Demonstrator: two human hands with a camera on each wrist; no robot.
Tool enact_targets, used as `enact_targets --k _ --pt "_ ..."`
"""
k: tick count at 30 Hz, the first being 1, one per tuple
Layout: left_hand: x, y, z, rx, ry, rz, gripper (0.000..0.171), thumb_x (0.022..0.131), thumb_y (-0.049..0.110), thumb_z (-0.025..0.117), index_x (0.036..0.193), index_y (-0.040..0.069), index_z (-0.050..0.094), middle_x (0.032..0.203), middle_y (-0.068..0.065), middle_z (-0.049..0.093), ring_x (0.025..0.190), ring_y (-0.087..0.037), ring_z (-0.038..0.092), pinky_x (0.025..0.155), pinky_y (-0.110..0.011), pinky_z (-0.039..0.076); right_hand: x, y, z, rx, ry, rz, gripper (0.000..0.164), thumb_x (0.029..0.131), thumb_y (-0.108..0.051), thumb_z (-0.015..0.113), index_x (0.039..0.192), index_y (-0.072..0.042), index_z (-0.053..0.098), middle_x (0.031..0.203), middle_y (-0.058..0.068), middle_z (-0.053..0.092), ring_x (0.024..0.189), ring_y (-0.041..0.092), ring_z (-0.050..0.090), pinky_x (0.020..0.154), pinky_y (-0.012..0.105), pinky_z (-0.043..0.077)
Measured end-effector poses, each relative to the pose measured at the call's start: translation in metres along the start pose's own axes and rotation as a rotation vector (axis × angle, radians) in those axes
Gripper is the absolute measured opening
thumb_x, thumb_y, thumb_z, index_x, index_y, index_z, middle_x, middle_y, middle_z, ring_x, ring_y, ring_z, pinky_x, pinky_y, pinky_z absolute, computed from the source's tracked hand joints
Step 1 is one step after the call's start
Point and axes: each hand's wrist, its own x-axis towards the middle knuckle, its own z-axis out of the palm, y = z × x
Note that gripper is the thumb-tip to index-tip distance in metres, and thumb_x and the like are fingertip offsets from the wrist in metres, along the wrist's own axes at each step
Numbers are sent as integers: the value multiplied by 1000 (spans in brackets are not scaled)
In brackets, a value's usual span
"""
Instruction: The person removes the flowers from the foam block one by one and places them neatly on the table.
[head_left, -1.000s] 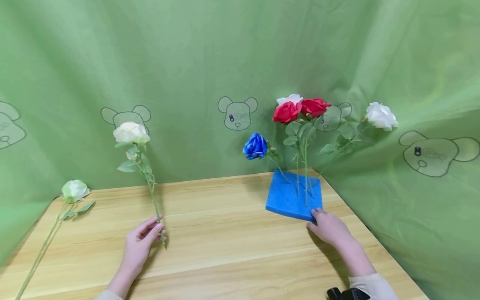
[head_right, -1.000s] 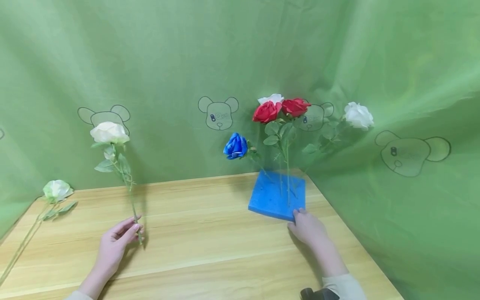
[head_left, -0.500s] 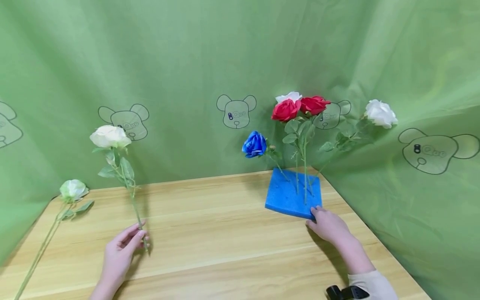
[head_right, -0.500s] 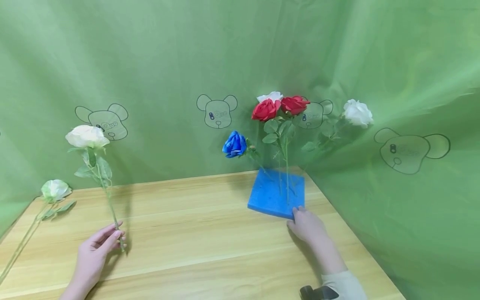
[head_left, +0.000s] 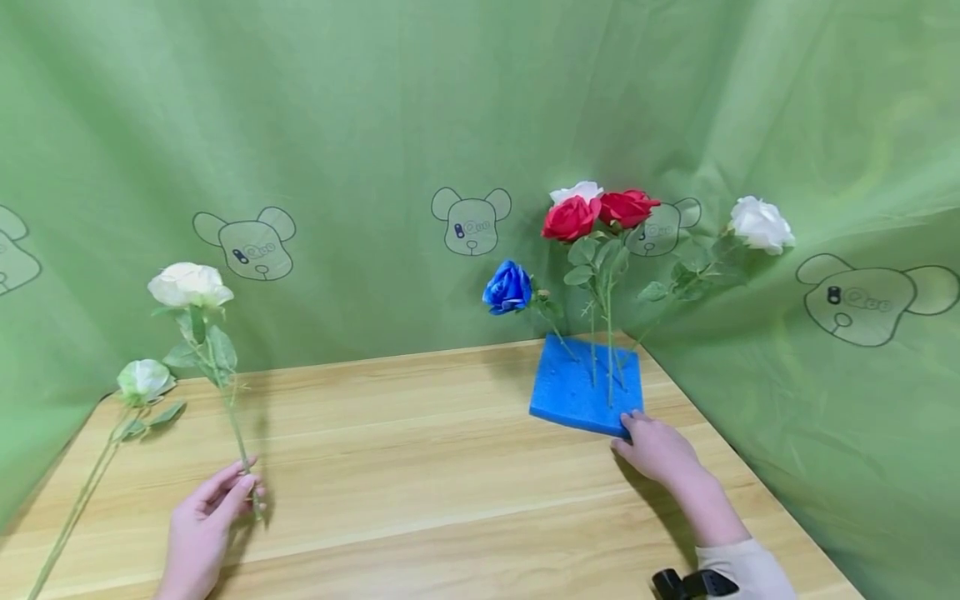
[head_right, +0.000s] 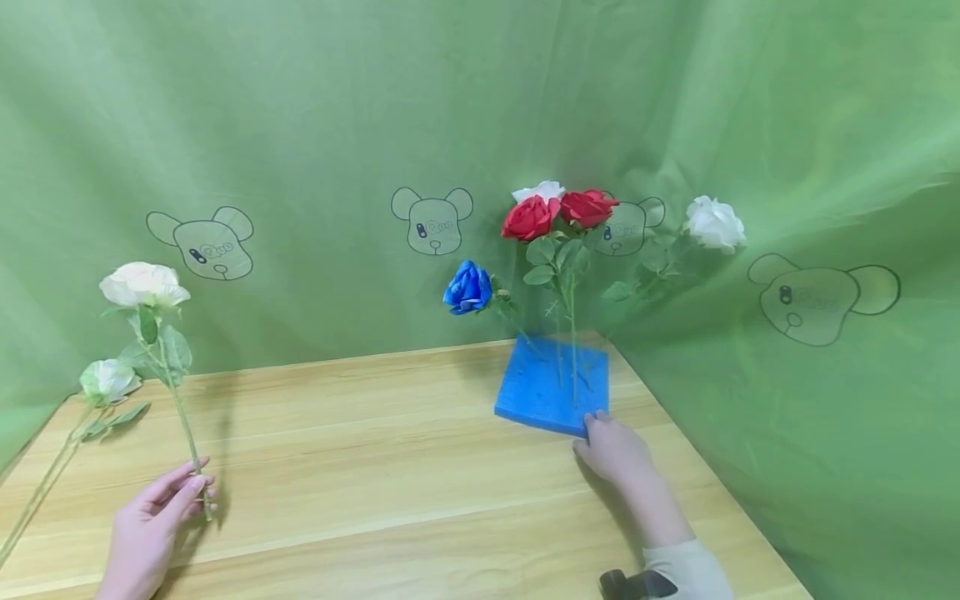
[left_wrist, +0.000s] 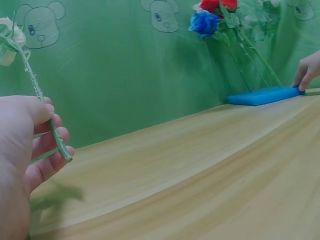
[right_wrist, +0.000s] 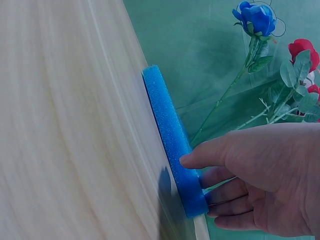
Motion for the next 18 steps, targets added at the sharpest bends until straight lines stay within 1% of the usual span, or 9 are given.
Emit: enact_targets --k 2,4,6,8,11,14,18 --pt "-1 1 -5 -22 10 -6 25 93 2 62 118 -2 66 93 14 75 75 -1 70 64 -15 57 1 0 0 1 3 -2 50 93 -23 62 128 13 55 133 39 49 118 55 52 94 64 48" --pt "-1 1 -9 -44 20 -23 24 93 3 63 116 4 68 94 16 75 76 -1 70 64 -15 57 1 0 0 0 3 -1 51 93 -24 62 128 13 55 133 39 49 118 55 52 94 64 48" --pt "0 1 -12 -68 30 -45 23 93 3 64 114 8 70 95 16 75 76 -1 70 63 -15 57 2 0 0 -1 2 0 51 93 -24 62 128 12 55 134 39 49 118 55 51 95 64 48" --pt "1 0 -14 -66 43 -70 22 92 6 65 112 12 71 95 17 74 76 -1 70 63 -15 57 1 1 0 -2 -2 3 51 93 -24 62 128 12 55 134 39 48 119 55 51 95 64 48" --pt "4 0 -18 -75 36 -98 20 92 8 65 111 13 71 97 17 74 76 -3 70 63 -16 58 1 1 1 -2 -4 6 51 93 -24 62 129 12 54 134 39 48 119 55 51 95 64 48" --pt "6 2 -23 -79 9 -121 19 93 9 65 110 15 71 94 13 75 76 -5 71 64 -17 59 1 2 1 -3 -4 8 52 93 -25 62 129 12 54 134 39 49 119 55 51 95 64 48" --pt "8 5 -31 -73 -3 -173 15 93 11 65 103 20 73 91 12 75 76 -5 70 65 -17 59 2 3 3 -5 -3 6 52 93 -25 62 129 11 54 135 38 49 119 55 51 96 64 48"
